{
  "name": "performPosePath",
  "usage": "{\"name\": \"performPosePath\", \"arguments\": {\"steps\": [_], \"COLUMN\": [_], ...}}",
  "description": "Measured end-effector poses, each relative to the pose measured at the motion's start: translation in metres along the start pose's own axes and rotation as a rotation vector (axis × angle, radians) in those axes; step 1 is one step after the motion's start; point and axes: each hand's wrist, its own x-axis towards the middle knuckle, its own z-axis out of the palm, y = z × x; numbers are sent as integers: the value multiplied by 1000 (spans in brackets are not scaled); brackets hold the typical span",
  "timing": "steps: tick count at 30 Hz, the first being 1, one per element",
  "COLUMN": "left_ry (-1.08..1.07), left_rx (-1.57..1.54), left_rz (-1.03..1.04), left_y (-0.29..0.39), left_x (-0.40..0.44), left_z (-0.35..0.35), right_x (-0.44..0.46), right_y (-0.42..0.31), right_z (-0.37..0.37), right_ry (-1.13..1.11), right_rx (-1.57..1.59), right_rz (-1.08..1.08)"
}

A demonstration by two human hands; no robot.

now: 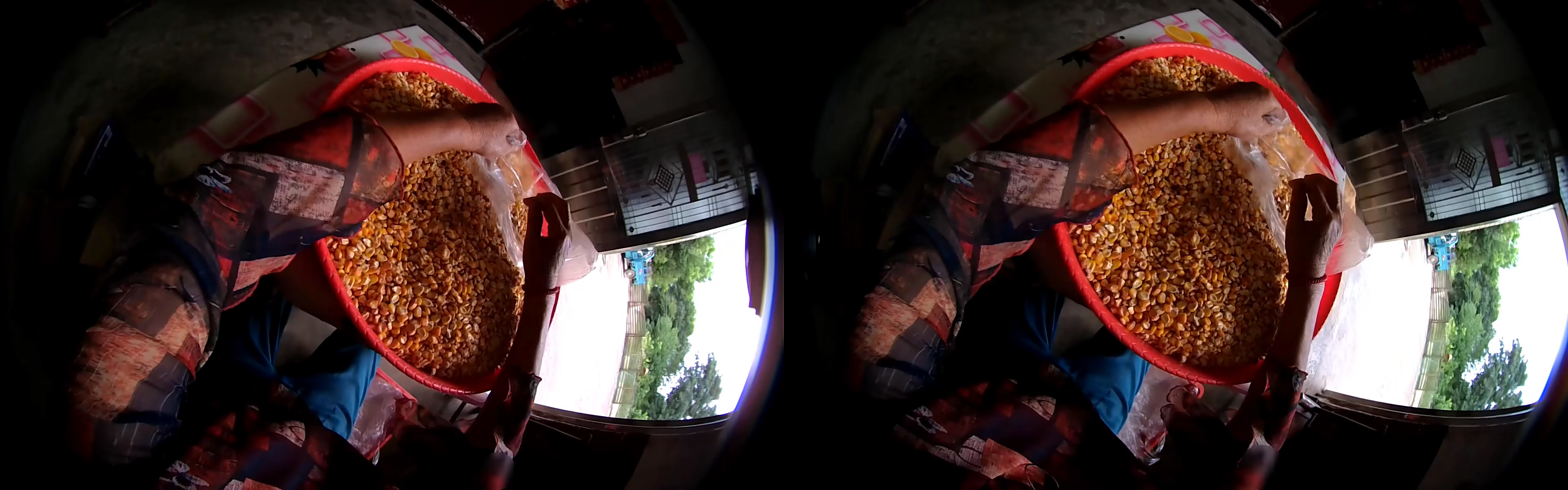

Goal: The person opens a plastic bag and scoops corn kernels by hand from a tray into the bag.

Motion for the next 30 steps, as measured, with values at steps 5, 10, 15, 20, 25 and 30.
{"name": "performPosePath", "arguments": {"steps": [5,10,15,20,25,30], "left_ry": [20,26,36,32,46,25], "left_rx": [-2,-15,17,-6,1,3], "left_rz": [-16,17,36,42,61,19], "left_y": [-1,-7,-8,-7,-12,-11], "left_x": [0,4,4,4,6,5], "left_z": [2,8,7,7,11,10], "right_x": [10,4,5,2,6,5], "right_y": [-70,-78,-87,-88,-98,-74], "right_z": [6,14,7,8,-1,6], "right_ry": [-398,-597,-792,-779,-756,-511], "right_rx": [350,427,442,510,583,460], "right_rz": [-58,-127,-8,15,275,181]}}
